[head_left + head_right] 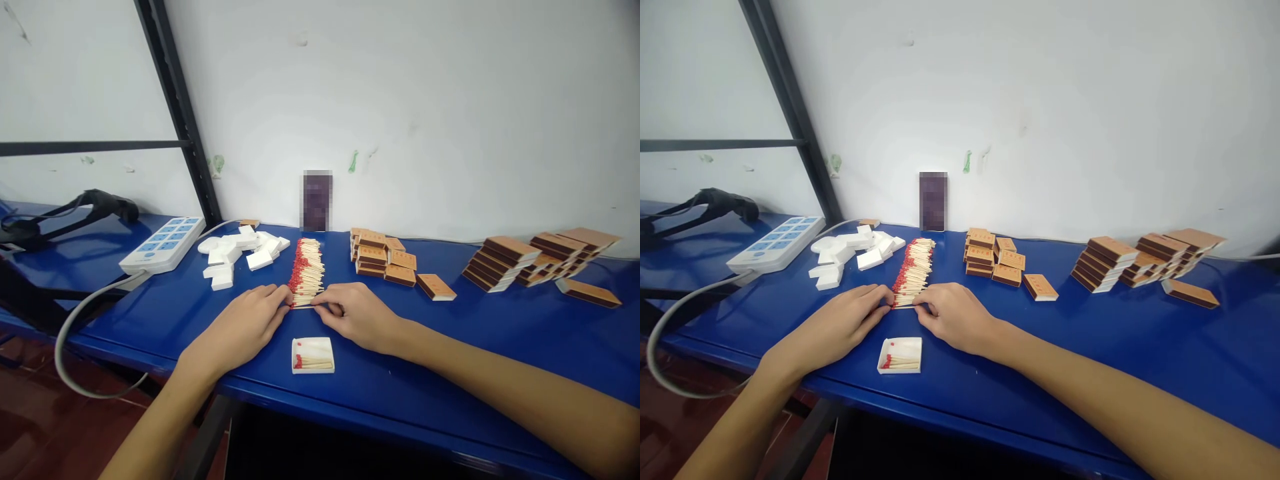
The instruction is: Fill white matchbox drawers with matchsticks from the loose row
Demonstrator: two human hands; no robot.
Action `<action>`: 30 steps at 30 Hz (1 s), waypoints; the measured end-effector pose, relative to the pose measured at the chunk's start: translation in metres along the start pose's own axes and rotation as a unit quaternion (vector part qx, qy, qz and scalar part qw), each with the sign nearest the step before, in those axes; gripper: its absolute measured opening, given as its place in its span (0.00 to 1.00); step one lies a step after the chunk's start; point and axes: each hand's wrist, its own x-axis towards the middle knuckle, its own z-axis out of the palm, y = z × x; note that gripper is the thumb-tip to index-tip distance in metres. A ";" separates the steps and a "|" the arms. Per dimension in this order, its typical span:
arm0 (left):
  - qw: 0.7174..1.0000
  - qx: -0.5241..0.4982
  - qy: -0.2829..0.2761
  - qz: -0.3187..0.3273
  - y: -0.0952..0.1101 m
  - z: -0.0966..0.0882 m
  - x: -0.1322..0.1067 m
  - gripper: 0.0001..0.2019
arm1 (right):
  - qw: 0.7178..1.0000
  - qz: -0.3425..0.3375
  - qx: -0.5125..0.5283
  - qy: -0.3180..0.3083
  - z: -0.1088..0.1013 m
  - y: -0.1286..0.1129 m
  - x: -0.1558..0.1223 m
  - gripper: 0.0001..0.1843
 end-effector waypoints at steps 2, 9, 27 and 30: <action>1.000 -0.003 0.004 0.002 -0.001 0.000 0.000 0.12 | 1.000 -0.001 -0.002 0.002 0.000 0.000 0.000 0.09; 1.000 -0.006 0.007 0.010 0.000 0.001 -0.001 0.13 | 1.000 -0.014 -0.008 -0.013 -0.001 0.000 -0.001 0.11; 1.000 0.001 0.004 0.017 0.002 0.000 -0.001 0.12 | 0.999 0.006 0.010 0.036 0.000 0.000 0.000 0.07; 1.000 -0.008 0.000 0.010 0.001 0.000 -0.001 0.12 | 0.999 0.001 0.005 0.033 0.002 0.002 -0.001 0.08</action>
